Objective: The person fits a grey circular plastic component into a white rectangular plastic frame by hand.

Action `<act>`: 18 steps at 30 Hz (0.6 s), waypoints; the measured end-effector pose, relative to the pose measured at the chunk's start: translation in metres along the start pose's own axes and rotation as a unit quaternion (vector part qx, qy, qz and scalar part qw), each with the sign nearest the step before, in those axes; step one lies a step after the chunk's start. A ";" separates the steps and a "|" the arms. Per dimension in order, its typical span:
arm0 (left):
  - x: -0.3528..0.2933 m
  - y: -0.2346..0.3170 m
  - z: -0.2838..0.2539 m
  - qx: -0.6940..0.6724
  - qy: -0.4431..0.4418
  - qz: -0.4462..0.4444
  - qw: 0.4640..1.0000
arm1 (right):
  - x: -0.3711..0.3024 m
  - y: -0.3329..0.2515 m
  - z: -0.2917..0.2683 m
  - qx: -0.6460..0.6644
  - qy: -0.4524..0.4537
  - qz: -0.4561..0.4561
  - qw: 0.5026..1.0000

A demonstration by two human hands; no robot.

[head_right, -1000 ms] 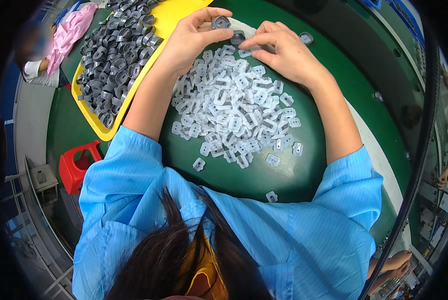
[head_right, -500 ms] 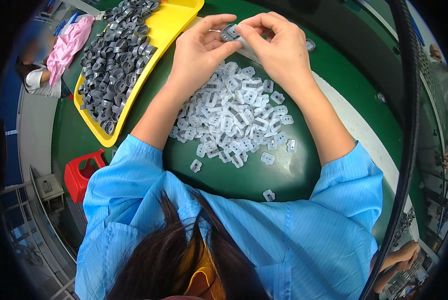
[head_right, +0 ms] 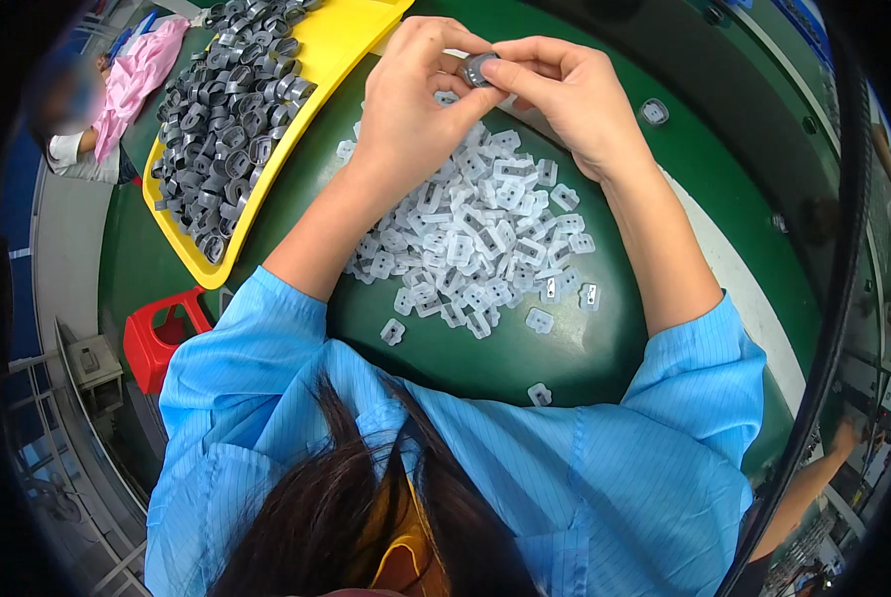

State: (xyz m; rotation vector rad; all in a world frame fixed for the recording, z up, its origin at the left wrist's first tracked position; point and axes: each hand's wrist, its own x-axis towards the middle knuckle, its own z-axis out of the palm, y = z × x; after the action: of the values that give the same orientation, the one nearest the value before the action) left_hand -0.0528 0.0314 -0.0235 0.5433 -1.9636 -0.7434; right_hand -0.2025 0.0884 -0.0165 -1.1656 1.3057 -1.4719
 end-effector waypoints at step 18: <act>0.007 -0.004 -0.017 0.113 -0.101 0.181 0.972 | -0.001 -0.019 -0.025 -0.054 -0.138 0.102 0.984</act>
State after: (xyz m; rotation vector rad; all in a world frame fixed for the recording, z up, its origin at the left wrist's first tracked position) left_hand -0.0407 0.0192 -0.0148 0.2331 -2.2728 -0.3569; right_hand -0.2264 0.0969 0.0016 -1.2169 1.2813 -1.0630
